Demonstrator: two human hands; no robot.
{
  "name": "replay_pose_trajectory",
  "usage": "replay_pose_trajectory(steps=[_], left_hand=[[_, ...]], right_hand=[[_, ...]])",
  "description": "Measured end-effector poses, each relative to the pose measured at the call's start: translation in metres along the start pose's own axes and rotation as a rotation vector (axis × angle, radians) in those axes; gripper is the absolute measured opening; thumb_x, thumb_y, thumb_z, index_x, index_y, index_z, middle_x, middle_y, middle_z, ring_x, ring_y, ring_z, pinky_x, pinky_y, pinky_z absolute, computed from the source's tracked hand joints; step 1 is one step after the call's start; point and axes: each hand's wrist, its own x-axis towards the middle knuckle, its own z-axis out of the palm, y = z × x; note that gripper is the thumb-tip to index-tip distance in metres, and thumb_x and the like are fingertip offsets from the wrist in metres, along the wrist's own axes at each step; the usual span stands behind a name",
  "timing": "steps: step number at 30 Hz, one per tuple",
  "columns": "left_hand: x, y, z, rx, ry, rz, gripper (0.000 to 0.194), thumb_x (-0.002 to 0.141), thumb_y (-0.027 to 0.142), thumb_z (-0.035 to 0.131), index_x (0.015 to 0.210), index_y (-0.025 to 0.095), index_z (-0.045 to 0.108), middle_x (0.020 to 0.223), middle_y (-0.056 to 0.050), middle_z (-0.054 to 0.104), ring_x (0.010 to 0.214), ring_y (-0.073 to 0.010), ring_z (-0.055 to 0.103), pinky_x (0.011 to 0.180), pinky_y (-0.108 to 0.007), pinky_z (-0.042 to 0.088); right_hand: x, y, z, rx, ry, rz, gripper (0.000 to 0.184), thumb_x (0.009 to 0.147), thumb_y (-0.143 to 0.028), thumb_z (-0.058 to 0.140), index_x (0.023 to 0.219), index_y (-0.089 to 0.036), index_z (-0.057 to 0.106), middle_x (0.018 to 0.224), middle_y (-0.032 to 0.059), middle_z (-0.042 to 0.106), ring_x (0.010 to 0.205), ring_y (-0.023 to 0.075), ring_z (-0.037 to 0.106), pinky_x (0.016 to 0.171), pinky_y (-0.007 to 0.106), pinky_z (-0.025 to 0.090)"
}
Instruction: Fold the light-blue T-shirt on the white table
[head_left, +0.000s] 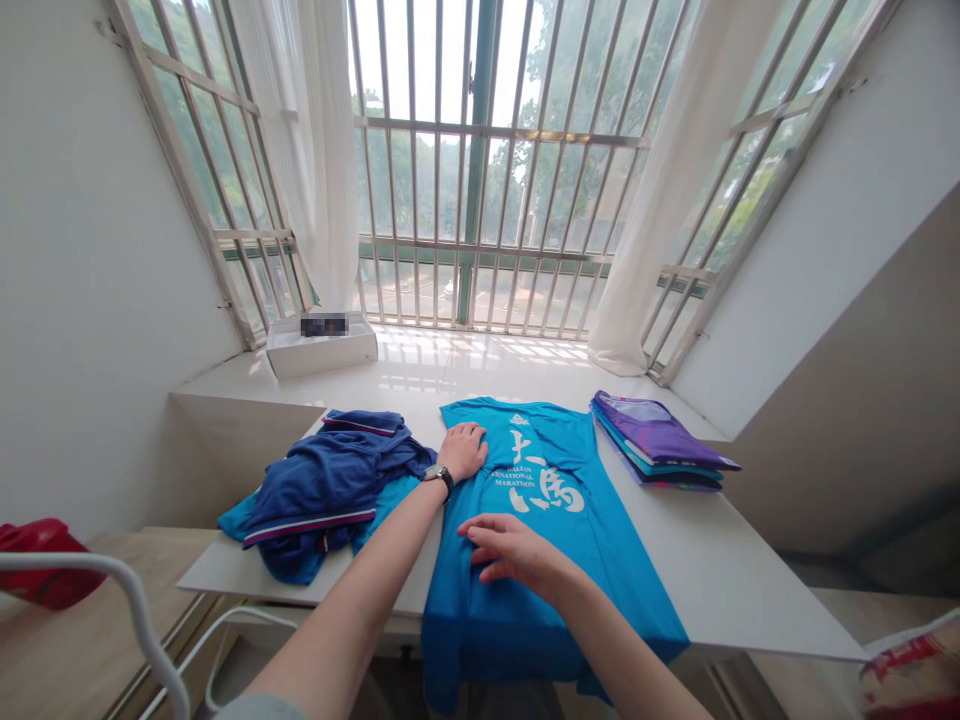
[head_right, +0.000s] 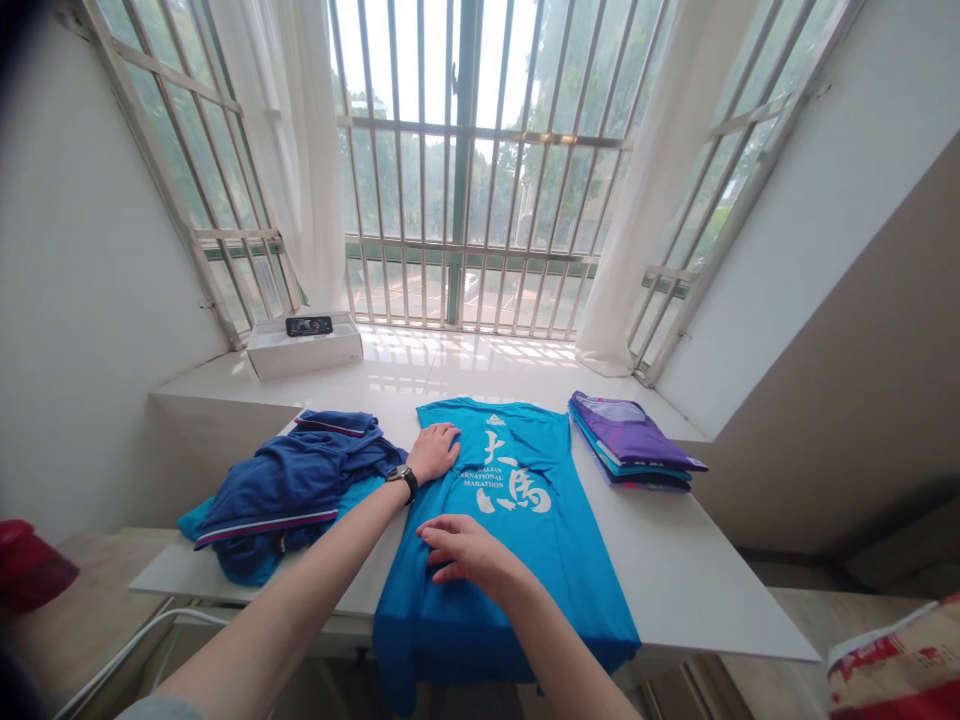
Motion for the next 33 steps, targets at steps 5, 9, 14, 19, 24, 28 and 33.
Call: replay_pose_trajectory(steps=[5,9,14,19,24,28,33], left_hand=[[0.001,0.0,0.0,0.001,-0.007,0.001,0.038,0.097,0.034,0.044,0.13,0.019,0.058,0.138,-0.009,0.056,0.128,-0.0261,0.046,0.11,-0.04,0.033],[0.001,0.0,0.0,-0.001,-0.002,0.006,0.038,0.097,0.034,0.044,0.129,0.019,0.058,0.136,-0.009,0.056,0.127,-0.0261,0.047,0.11,-0.041,0.033],[0.002,-0.001,0.002,-0.005,-0.001,0.006,0.038,0.097,0.034,0.044,0.129,0.019,0.058,0.137,-0.01,0.056,0.127,-0.0264,0.046,0.11,-0.041,0.033],[0.002,-0.002,0.003,-0.001,0.0,0.008,0.038,0.097,0.034,0.044,0.129,0.019,0.058,0.137,-0.01,0.056,0.127,-0.0267,0.046,0.11,-0.041,0.033],[0.002,-0.001,0.002,0.004,0.004,0.009,0.038,0.097,0.034,0.044,0.129,0.02,0.058,0.136,-0.009,0.057,0.127,-0.0266,0.047,0.109,-0.041,0.034],[0.002,-0.002,0.004,0.004,0.004,0.008,0.038,0.097,0.034,0.044,0.129,0.02,0.058,0.137,-0.009,0.056,0.127,-0.0266,0.046,0.11,-0.042,0.033],[0.002,-0.003,0.005,0.005,0.008,0.009,0.037,0.097,0.034,0.044,0.129,0.02,0.058,0.137,-0.01,0.056,0.128,-0.0265,0.045,0.11,-0.042,0.033]], right_hand=[[-0.031,0.023,0.012,-0.121,-0.132,0.036,0.048,0.073,-0.057,0.072,0.1,-0.017,0.073,0.076,0.0021,0.065,0.061,0.0086,0.056,0.046,0.016,0.034],[-0.055,0.056,0.016,-0.157,-0.053,-0.002,0.054,0.076,-0.061,0.068,0.108,-0.018,0.072,0.06,-0.0029,0.058,0.046,0.0048,0.038,0.046,0.018,0.028],[-0.077,0.086,0.02,-0.05,0.09,-0.136,0.065,0.078,-0.071,0.061,0.111,-0.016,0.069,0.059,-0.0034,0.054,0.047,0.0058,0.034,0.048,0.021,0.028],[-0.077,0.123,0.031,-0.073,0.375,-0.244,0.063,0.076,-0.074,0.061,0.105,-0.019,0.07,0.073,0.0032,0.063,0.061,0.0143,0.053,0.059,0.026,0.043],[-0.065,0.172,0.045,-0.178,0.64,-0.325,0.059,0.076,-0.074,0.059,0.094,-0.019,0.067,0.09,0.0111,0.071,0.068,0.0197,0.062,0.057,0.027,0.046],[-0.053,0.195,0.052,-0.344,0.686,-0.27,0.066,0.071,-0.072,0.064,0.105,-0.015,0.07,0.068,0.0081,0.068,0.055,0.0207,0.058,0.051,0.03,0.046],[-0.036,0.213,0.051,-0.394,0.63,-0.264,0.057,0.069,-0.07,0.067,0.094,-0.019,0.076,0.092,0.0139,0.074,0.092,0.0354,0.068,0.081,0.042,0.053]])
